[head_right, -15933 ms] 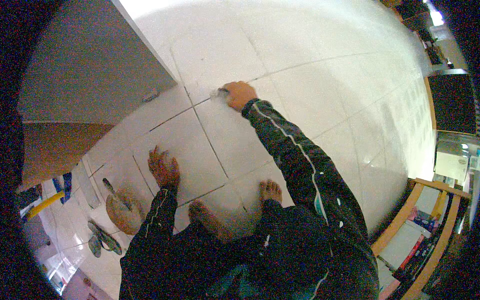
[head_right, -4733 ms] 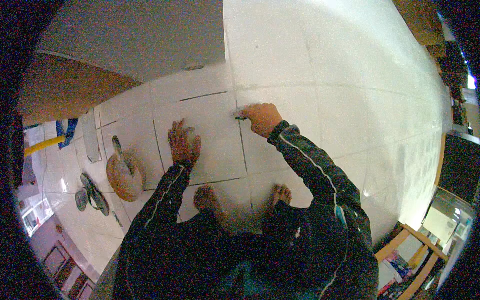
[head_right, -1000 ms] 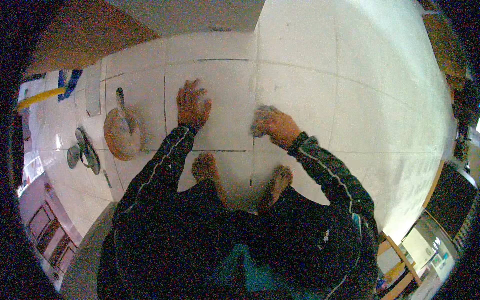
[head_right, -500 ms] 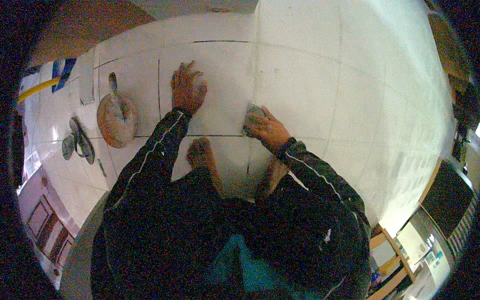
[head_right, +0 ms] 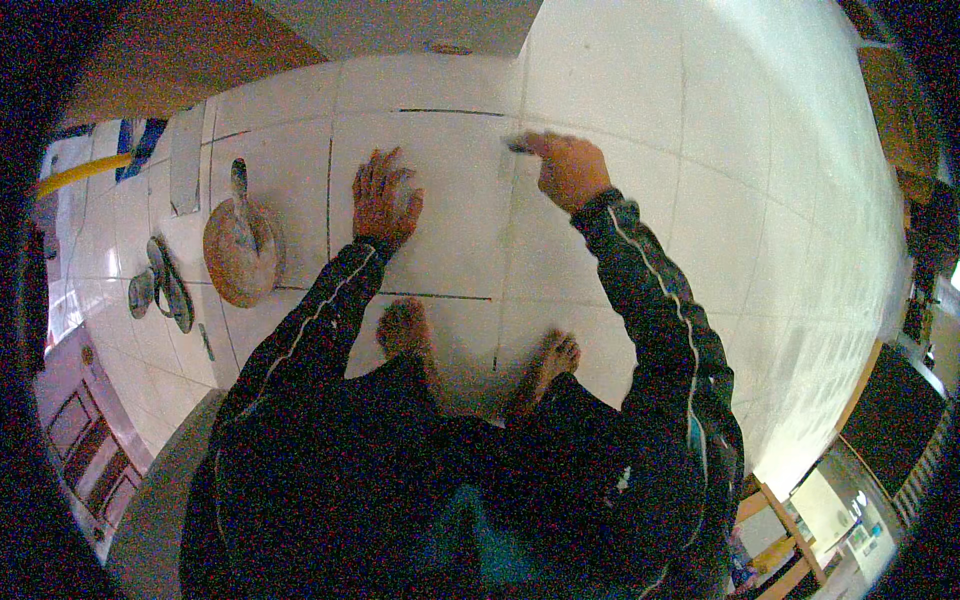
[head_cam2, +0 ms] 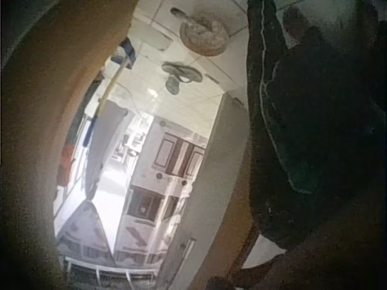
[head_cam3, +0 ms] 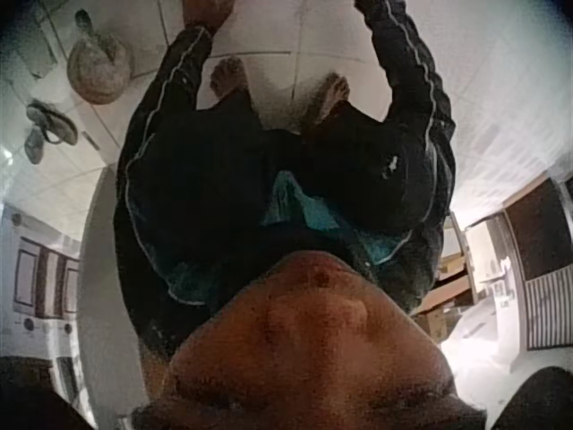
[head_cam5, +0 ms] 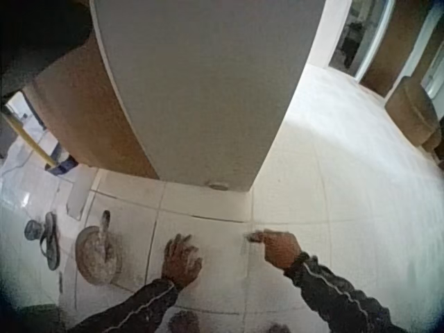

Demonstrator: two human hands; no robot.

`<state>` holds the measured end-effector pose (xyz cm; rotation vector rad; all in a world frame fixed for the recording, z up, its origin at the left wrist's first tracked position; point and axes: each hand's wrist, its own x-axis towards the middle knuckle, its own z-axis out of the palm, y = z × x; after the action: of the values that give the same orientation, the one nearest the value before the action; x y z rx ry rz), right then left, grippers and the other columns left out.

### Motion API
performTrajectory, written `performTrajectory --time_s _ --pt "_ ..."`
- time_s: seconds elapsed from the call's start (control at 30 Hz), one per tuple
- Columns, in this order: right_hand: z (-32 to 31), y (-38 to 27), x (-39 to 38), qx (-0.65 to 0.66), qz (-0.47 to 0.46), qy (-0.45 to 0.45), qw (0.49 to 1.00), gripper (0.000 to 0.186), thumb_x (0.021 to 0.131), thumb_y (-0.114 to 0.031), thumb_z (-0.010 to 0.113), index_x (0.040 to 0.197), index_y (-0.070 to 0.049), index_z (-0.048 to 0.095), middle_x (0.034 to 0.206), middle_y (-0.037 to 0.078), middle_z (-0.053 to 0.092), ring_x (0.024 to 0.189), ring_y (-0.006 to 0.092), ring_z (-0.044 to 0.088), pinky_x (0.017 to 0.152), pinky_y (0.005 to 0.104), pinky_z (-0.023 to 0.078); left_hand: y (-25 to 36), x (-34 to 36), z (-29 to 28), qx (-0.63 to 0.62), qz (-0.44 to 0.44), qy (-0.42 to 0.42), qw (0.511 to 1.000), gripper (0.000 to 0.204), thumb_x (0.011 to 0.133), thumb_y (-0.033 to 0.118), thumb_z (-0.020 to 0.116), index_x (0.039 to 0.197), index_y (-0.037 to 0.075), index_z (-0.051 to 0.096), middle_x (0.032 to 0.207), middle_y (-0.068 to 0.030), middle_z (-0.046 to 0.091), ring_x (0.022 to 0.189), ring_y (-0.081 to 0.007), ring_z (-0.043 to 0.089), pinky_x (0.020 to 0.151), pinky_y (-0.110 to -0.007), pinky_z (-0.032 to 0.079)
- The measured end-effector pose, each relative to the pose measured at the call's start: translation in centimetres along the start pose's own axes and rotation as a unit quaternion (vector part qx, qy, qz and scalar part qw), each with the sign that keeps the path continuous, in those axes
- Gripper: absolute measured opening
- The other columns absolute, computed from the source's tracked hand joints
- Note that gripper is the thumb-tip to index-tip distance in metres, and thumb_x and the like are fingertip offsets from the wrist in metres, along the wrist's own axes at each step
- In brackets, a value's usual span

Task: The person applies grout into the seams between floor tiles using a putty knife and wipes away excess material.

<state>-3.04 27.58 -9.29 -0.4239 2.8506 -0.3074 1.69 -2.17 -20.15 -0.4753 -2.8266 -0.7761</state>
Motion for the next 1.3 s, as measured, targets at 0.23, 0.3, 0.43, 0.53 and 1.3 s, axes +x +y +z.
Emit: performTrajectory --time_s 0.23,0.3,0.43,0.53,1.3 --pt "2.6 0.0 4.5 0.085 -0.195 0.092 0.973 0.044 0.071 0.004 0.051 0.105 -0.018 0.070 0.106 0.008 0.068 0.101 0.0307 0.062 0.087 0.0385 0.053 0.1 -0.2 -0.5 -0.013 -0.003 -0.003 1.000 0.031 0.087 0.030 0.061 0.112 0.011 0.059 0.144 -0.0123 0.043 0.138 -0.0395 0.032 0.114 -0.056 0.022" --pt "2.8 0.3 4.5 0.107 -0.232 0.073 0.964 0.043 0.071 0.005 0.052 0.103 -0.016 0.070 0.106 0.009 0.067 0.103 0.0302 0.061 0.088 0.0380 0.053 0.2 -0.1 -0.4 -0.001 -0.003 -0.012 1.000 0.032 0.087 0.030 0.061 0.112 0.011 0.058 0.144 -0.0121 0.043 0.138 -0.0397 0.032 0.113 -0.056 0.022" --pt "3.2 1.6 3.9 0.054 -0.221 0.032 0.973 0.035 0.069 0.007 0.054 0.092 -0.014 0.069 0.101 0.008 0.066 0.102 0.0299 0.059 0.087 0.0392 0.053 0.2 0.1 -0.3 0.012 -0.006 -0.030 0.999 0.032 0.087 0.030 0.061 0.113 0.012 0.057 0.144 -0.0114 0.044 0.138 -0.0396 0.032 0.112 -0.057 0.024" --pt "2.7 2.6 1.6 0.017 -0.183 -0.006 0.983 0.031 0.067 0.008 0.055 0.087 -0.012 0.068 0.099 0.007 0.066 0.101 0.0302 0.059 0.087 0.0410 0.053 -0.3 -0.3 0.0 0.005 0.003 0.001 1.000 0.031 0.086 0.030 0.061 0.112 0.013 0.057 0.143 -0.0112 0.044 0.137 -0.0395 0.033 0.112 -0.057 0.024" --pt "2.7 -0.7 -3.5 0.006 -0.111 -0.094 0.989 0.048 0.066 0.006 0.055 0.106 -0.016 0.071 0.115 0.007 0.067 0.120 0.0278 0.054 0.113 0.0461 0.035 -0.5 -0.3 0.4 0.000 -0.007 -0.012 1.000 0.032 0.086 0.032 0.061 0.113 0.015 0.056 0.145 -0.0105 0.042 0.139 -0.0389 0.031 0.114 -0.056 0.022"
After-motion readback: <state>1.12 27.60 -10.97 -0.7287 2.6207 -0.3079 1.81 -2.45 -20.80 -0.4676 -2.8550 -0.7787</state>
